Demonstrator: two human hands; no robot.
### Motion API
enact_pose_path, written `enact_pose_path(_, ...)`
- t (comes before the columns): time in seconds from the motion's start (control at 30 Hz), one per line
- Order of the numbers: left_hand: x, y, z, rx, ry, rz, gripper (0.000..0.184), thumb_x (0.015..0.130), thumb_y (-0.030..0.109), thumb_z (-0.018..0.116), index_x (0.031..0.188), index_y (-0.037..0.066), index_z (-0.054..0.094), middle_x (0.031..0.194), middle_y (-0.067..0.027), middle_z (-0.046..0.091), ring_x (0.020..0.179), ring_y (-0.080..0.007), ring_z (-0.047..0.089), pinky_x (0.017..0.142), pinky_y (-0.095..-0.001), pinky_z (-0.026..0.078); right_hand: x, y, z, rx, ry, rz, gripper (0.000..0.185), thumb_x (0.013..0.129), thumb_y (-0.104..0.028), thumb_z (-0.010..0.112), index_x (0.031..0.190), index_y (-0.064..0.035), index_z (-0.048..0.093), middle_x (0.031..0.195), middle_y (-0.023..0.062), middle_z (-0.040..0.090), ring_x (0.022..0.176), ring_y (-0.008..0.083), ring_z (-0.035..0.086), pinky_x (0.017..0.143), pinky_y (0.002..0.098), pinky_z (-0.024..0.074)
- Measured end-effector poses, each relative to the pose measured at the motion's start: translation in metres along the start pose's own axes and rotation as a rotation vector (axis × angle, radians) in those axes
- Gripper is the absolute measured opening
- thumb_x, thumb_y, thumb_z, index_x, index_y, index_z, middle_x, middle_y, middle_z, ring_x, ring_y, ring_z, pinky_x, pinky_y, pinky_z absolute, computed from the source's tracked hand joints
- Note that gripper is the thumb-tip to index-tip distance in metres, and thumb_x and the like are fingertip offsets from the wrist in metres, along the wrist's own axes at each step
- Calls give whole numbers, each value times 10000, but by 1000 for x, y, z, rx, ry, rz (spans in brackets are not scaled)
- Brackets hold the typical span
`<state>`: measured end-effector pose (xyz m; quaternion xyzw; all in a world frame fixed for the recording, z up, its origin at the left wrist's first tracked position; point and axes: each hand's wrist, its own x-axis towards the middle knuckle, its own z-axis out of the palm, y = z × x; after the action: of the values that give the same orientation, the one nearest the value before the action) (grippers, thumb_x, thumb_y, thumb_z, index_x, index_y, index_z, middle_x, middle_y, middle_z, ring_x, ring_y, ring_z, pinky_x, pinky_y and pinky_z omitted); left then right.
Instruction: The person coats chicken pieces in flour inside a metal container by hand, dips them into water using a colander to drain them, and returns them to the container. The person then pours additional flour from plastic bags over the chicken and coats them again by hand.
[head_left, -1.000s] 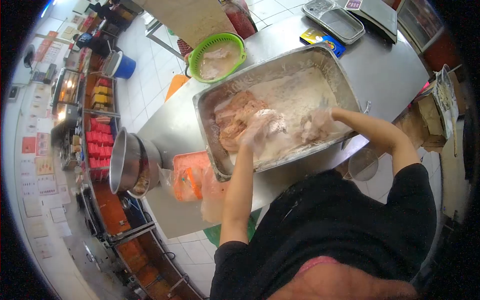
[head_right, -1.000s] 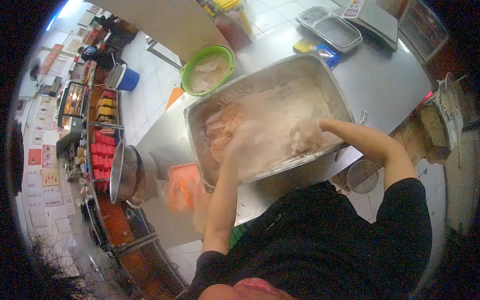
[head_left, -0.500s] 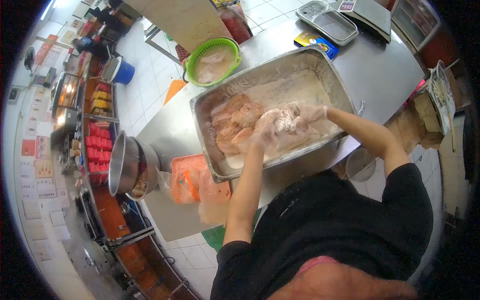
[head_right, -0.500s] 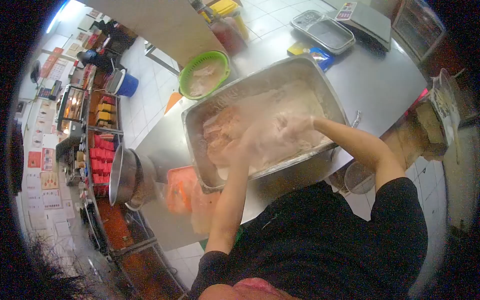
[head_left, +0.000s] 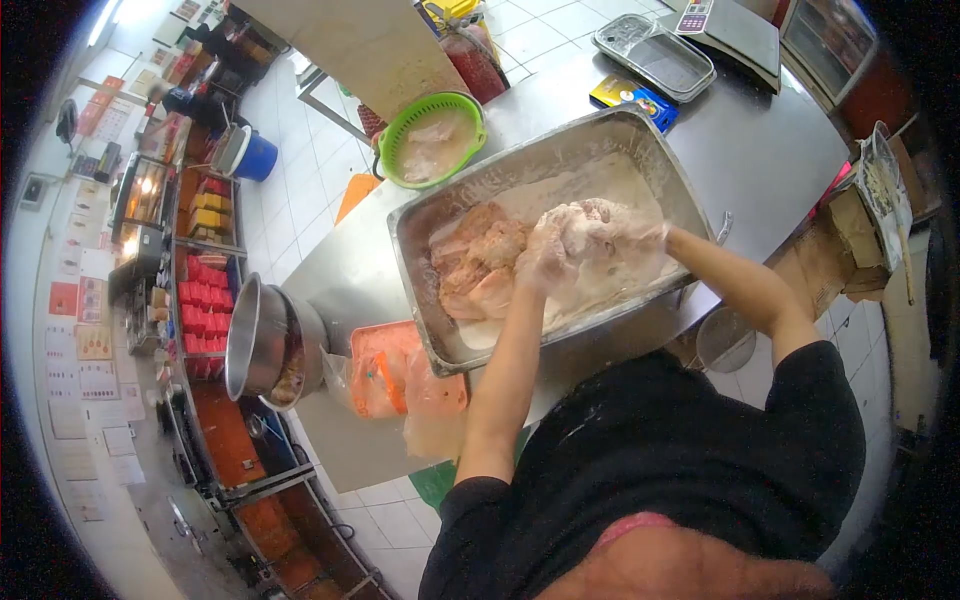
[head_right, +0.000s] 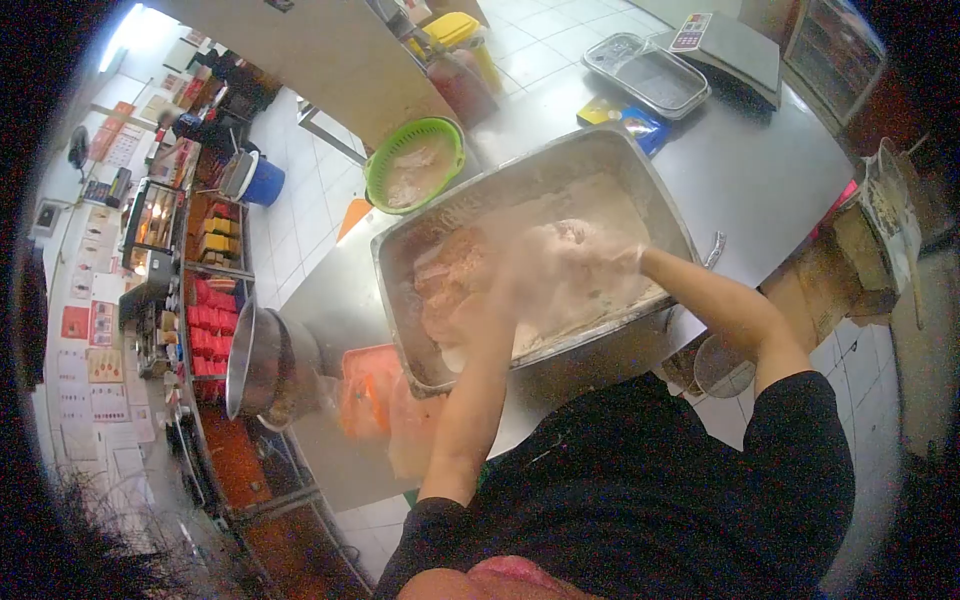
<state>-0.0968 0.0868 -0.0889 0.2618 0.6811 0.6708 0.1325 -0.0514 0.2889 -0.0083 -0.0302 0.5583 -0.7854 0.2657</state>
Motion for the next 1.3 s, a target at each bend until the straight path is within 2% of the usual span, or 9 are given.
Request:
enact_pose_path(0.2, -36, 77, -15, 606, -140, -262, 293, 936, 233, 549, 1147, 43, 618, 1122, -108, 670, 990, -199, 655, 747, -293, 539, -6, -19, 11, -515, 153, 132, 346, 842, -187, 733, 1125, -65, 577, 1048, 6, 606, 999, 108, 530, 804, 295, 476)
enact_pose_path(0.3, -61, 133, -5, 1216, -685, -330, 327, 928, 275, 507, 1051, 19, 670, 1036, -173, 694, 946, -258, 679, 757, -332, 545, 24, 15, -28, -1983, -224, -431, 210, 804, -116, 732, 964, -74, 604, 943, 23, 638, 818, 107, 565, 647, 285, 484)
enact_pose_path(0.4, -55, 96, -10, 1281, -703, -301, 391, 912, 344, 488, 973, 22, 701, 930, -195, 706, 879, -293, 695, 749, -373, 548, 35, -30, -29, -2155, -600, -513, 206, 761, -77, 739, 931, -55, 624, 916, 59, 658, 771, 130, 607, 600, 303, 502)
enact_pose_path(0.53, -51, 91, -25, 1131, -748, -42, 337, 931, 305, 470, 923, 61, 703, 844, -163, 706, 798, -247, 696, 706, -378, 545, 39, -137, 36, -863, -176, 285, 307, 806, -161, 744, 1073, -46, 645, 1083, 61, 663, 1050, 170, 603, 908, 354, 490)
enact_pose_path(0.8, -39, 60, -32, -371, 126, -491, 387, 1010, 416, 439, 1018, 82, 633, 893, -53, 660, 797, -151, 611, 710, -286, 526, 97, -108, 10, -1072, -413, -573, 393, 890, -253, 695, 1218, -52, 614, 1065, 60, 665, 985, 149, 607, 911, 340, 492)
enact_pose_path(0.87, -30, 40, -28, -893, 268, -290, 420, 1015, 462, 418, 1125, 92, 582, 1013, -33, 641, 842, -160, 611, 717, -260, 525, 80, -105, 24, -710, -208, 13, 411, 896, -310, 681, 1204, -45, 618, 1051, 83, 673, 938, 169, 623, 862, 359, 512)
enact_pose_path(1.07, -10, 31, 1, -1465, 522, -487, 450, 1027, 476, 356, 1173, 99, 556, 1069, -68, 635, 895, -199, 632, 750, -307, 550, 60, -39, 55, -1123, 221, 107, 378, 857, -370, 686, 1053, -50, 641, 965, 59, 672, 887, 150, 622, 766, 311, 517)
enact_pose_path(1.2, -1, -5, 3, -1089, 239, -195, 472, 1018, 504, 356, 1205, 111, 540, 1082, -68, 635, 903, -208, 631, 750, -319, 554, 45, -21, 60, -758, 363, -151, 275, 836, -215, 689, 1033, -35, 623, 934, 78, 648, 888, 173, 614, 792, 348, 510)
enact_pose_path(1.3, -10, 68, -2, -1114, 655, -543, 471, 1013, 512, 368, 1220, 120, 528, 1088, -68, 634, 867, -204, 625, 712, -312, 547, 60, -11, 41, -749, 282, -249, 265, 830, -195, 692, 1034, -40, 625, 885, 47, 629, 841, 153, 595, 762, 340, 511)
